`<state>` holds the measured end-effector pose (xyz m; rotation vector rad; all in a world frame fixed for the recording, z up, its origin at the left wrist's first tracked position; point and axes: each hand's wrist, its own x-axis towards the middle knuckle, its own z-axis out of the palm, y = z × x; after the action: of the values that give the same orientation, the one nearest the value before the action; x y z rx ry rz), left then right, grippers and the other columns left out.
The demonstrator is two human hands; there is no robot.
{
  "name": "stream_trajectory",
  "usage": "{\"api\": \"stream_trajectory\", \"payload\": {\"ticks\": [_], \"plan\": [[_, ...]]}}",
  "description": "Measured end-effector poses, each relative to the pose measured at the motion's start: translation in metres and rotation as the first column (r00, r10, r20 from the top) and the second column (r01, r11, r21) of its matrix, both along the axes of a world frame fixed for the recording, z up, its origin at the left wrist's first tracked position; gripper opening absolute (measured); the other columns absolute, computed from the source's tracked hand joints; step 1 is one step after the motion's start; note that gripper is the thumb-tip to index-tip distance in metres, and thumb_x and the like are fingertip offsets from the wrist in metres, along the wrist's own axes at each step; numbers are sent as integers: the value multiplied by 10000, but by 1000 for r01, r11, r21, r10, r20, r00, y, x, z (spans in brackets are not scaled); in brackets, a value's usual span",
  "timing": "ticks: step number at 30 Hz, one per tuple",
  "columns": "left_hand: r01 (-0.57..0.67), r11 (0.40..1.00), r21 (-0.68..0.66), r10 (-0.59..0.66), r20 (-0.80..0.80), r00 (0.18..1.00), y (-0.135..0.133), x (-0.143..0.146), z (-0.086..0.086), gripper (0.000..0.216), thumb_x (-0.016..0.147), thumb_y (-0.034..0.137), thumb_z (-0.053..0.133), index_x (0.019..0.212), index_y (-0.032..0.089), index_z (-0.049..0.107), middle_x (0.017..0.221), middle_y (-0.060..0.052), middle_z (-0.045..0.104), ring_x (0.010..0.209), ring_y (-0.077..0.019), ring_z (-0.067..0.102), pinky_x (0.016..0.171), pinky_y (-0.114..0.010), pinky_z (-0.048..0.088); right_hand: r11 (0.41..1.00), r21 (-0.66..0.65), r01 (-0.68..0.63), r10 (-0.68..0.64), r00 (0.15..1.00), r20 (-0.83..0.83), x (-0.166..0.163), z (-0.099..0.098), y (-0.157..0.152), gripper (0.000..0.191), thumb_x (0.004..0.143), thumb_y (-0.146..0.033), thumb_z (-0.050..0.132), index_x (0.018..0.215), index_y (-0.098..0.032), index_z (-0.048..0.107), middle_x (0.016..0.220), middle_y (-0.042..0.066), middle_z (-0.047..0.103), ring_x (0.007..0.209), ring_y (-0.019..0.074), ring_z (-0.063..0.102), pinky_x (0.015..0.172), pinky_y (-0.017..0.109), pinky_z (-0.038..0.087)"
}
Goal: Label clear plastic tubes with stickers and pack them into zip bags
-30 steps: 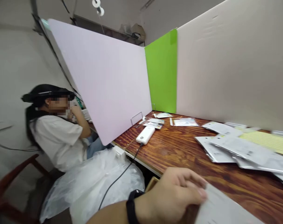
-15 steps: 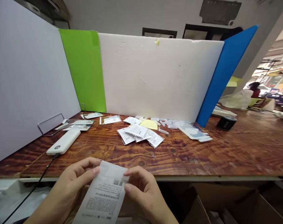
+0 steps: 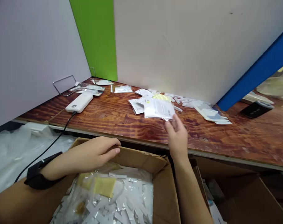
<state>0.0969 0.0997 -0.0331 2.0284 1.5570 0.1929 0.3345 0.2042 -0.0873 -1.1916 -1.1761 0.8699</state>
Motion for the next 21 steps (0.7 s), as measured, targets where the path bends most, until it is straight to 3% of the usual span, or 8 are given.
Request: {"api": "stream_trajectory", "payload": {"ticks": [3,7,11,15,18,21], "plan": [[54,997,46,-52,-52,997,2,1,-3,277,916,341,357,755,196,530,769,-22,629,682,-186,562,580,-300,338,977,-183,-109,151,960,237,-2,-18,6,526,655,-389,674,1104,-115,650,1178,163,649,1139,337,574,1010,499,424],[121,990,77,-112,-106,988,10,-2,-9,278,919,333,349,775,191,540,818,-47,653,716,-206,585,588,-303,353,961,-196,-193,258,880,397,-3,-23,6,484,692,-454,613,1030,-117,693,1103,148,691,1079,337,610,991,491,438],[133,982,134,-108,-181,978,11,-5,-11,282,912,307,364,814,174,593,850,-80,683,743,-242,624,608,-324,398,930,-165,-330,355,678,643,-11,-14,11,451,749,-465,538,1012,-138,704,1069,136,706,1032,334,631,933,486,472],[143,967,210,-95,-223,970,7,-5,-14,309,907,293,377,826,144,635,833,-115,698,733,-273,654,610,-342,453,808,-175,-562,491,480,727,-40,6,26,398,836,-450,484,1034,-169,685,1067,116,708,995,322,644,865,470,500],[138,961,238,-84,-225,971,3,-6,-18,334,905,295,379,840,117,654,808,-148,698,727,-300,664,636,-376,491,723,-131,-678,441,308,843,-82,22,33,338,909,-369,412,1034,-187,668,1037,99,711,939,286,653,802,418,509],[112,967,228,-70,-185,980,1,-8,-17,330,897,289,389,869,105,661,818,-168,699,746,-316,668,666,-408,510,638,-143,-757,345,115,932,-135,19,37,257,910,-215,425,961,-173,673,949,102,708,844,243,653,756,347,499]]}}
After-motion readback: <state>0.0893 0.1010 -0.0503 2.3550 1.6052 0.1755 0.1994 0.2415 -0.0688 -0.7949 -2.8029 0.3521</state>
